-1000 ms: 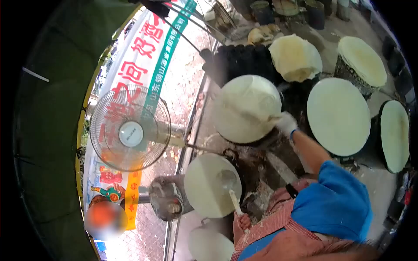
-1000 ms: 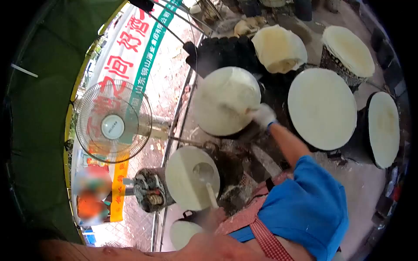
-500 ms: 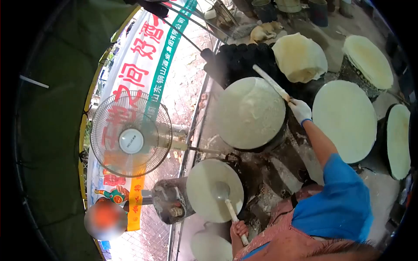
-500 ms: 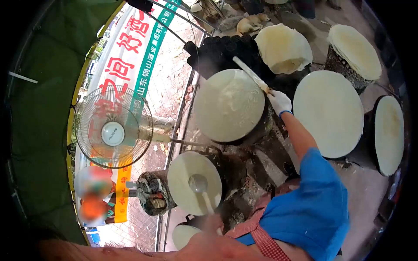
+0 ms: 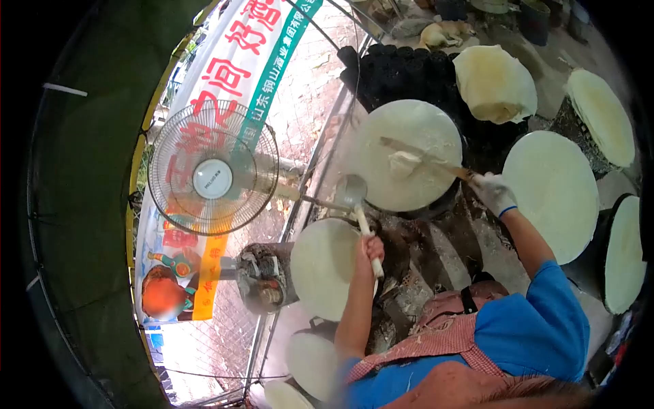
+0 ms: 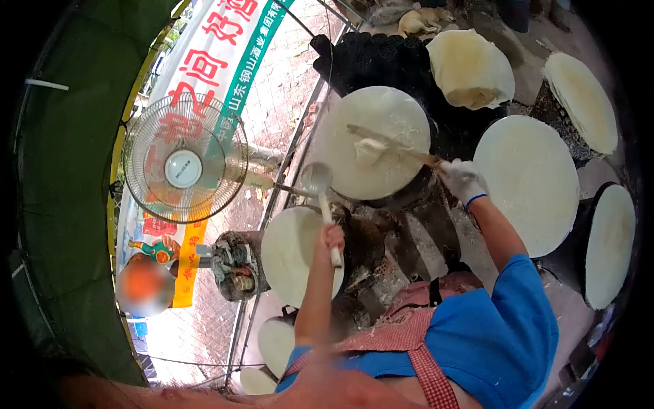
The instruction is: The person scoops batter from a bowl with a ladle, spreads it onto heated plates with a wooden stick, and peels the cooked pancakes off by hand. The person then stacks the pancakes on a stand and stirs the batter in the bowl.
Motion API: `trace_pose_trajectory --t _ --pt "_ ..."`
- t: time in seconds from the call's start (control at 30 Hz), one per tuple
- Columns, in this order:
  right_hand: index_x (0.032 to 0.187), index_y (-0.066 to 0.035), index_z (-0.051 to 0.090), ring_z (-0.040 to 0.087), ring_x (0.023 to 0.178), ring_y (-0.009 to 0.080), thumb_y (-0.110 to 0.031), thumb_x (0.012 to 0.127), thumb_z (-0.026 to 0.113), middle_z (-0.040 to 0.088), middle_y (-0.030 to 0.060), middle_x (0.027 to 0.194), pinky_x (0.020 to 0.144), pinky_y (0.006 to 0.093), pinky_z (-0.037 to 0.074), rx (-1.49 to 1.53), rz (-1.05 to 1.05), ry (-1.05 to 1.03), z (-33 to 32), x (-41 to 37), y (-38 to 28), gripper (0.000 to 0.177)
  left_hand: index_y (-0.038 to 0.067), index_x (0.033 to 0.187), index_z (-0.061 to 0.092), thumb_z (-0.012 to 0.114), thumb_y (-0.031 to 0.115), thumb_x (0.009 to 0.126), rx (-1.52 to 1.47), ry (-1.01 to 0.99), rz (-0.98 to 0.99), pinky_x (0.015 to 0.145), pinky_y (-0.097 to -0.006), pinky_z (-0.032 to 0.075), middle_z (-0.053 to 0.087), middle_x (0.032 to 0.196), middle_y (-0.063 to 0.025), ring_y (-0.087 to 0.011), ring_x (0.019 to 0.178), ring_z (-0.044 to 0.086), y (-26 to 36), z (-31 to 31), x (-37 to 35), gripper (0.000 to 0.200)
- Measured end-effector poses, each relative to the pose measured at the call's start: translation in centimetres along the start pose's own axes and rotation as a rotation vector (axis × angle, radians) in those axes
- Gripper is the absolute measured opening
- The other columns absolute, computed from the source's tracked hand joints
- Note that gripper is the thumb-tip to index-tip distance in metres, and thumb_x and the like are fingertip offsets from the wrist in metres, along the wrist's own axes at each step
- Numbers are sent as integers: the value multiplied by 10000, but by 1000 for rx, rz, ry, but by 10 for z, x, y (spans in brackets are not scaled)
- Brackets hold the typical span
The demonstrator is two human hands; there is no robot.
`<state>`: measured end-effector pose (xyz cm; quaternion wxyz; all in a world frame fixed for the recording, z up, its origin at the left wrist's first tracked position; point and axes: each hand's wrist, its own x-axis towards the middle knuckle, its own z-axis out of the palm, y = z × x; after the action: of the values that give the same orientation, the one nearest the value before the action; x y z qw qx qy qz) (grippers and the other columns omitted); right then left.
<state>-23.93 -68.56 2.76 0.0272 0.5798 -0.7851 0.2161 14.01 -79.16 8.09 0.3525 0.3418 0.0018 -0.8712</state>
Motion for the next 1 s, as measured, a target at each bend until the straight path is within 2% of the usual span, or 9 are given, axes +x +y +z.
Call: trace_pose_trajectory --t 0.07,0.23,0.37,0.5,0.63,0.77,0.83,0.93,1.0 --pt "836 -123 616 581 591 346 -252 838 602 578 154 693 531 442 466 130 143 188 -2 -10 11 130 112 820 336 504 61 871 55 73 -3 324 -199 249 295 560 36 -58 414 296 -4 18 16 183" --pt "851 -125 621 593 593 348 -249 832 600 575 172 652 515 457 467 -168 117 -87 7 -71 -44 127 87 948 345 474 48 867 432 168 152 349 -253 271 283 567 10 -109 414 298 -53 46 55 158" --pt "852 -150 643 577 567 317 -267 796 639 571 135 631 496 429 447 58 39 119 3 -90 -83 129 103 853 348 456 194 926 1 69 -263 331 -263 247 293 537 18 -106 374 272 -46 53 33 160" --pt "859 -137 666 584 600 284 -261 760 689 610 105 714 535 385 451 42 -32 182 -52 -130 -105 161 140 897 392 523 307 930 256 23 -224 312 -222 250 319 534 31 -73 358 274 -41 -28 -83 215" --pt "937 -107 664 588 619 275 -236 748 714 624 91 753 553 380 458 103 -16 355 -47 -148 -122 234 108 691 399 402 376 978 80 62 -428 315 -237 258 246 473 8 -90 362 247 -43 -32 -109 393" --pt "1033 -107 635 604 646 266 -251 803 651 603 73 712 572 360 475 33 112 219 -53 -136 -117 272 88 749 437 411 408 964 -255 -116 -618 352 -254 297 297 499 8 -118 388 311 -57 -19 -155 386" --pt "768 -101 617 579 513 217 -216 823 523 581 76 613 419 408 428 -191 274 17 46 -125 -70 158 99 754 441 403 459 950 -254 -235 -706 366 -266 303 342 513 7 -125 392 331 -69 -31 -179 412" --pt "601 -141 512 562 476 230 -152 729 485 588 119 569 382 409 428 -211 33 121 -17 -133 -74 131 109 678 412 401 494 942 -81 -211 -724 377 -276 295 389 490 4 -117 367 318 -108 -28 -212 466" --pt "793 -94 575 598 502 263 -266 840 474 587 140 573 418 437 454 -103 -50 -173 -13 -164 -48 205 107 676 409 407 485 941 -46 -197 -833 384 -277 299 390 491 0 -122 379 328 -133 -44 -213 462"
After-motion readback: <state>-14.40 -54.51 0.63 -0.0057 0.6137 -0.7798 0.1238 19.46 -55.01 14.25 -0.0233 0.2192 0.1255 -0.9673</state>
